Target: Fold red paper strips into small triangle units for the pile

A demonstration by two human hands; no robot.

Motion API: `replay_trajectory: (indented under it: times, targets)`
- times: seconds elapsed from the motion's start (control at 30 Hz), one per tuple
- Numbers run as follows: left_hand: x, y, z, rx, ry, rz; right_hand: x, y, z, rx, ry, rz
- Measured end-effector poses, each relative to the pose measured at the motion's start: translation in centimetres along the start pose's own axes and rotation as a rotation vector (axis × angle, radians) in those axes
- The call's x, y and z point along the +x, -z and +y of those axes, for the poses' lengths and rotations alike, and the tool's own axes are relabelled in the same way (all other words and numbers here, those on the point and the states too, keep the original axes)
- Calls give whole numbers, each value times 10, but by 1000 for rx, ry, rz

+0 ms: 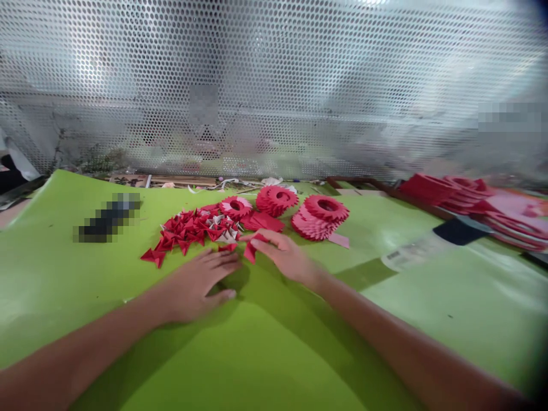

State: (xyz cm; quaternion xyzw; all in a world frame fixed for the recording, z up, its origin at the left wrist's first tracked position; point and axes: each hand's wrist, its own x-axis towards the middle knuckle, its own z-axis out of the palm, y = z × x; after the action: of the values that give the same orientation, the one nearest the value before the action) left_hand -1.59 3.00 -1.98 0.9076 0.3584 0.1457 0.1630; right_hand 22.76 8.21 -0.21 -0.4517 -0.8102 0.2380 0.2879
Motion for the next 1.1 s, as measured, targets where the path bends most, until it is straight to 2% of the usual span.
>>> replay_trajectory:
  times: [0.13,0.23,0.3,0.4,0.5,0.63,0.7,0.9,1.0,1.1]
  targets:
    - [2,4,-6,63,195,44,-1,8,6,-63,1,160]
    - [1,9,1,51,234,99,-10,-3,-6,-109,68,128]
    - [1,9,4,65,210,176,-17,-14,-16,-144,134,60]
    - [0,5,3,138,96,246,-23,-25,-24,-196,225,-6]
    - [-2,1,-4,183,37,243,-24,-25,-19,-233,319,-49]
    - [-5,2,-10,207,42,222,-24,-18,-6,-290,561,-88]
    - [-6,5,-8,235,43,193,-26,-14,-5,-310,616,-134]
    - [-15,14,4,225,-33,41,-28,-6,-7,-317,559,-225]
    - [-18,14,6,209,-51,12,-27,-5,-6,-253,521,-232]
    - [-19,12,5,215,-44,3,-23,-6,-7,-144,402,-242]
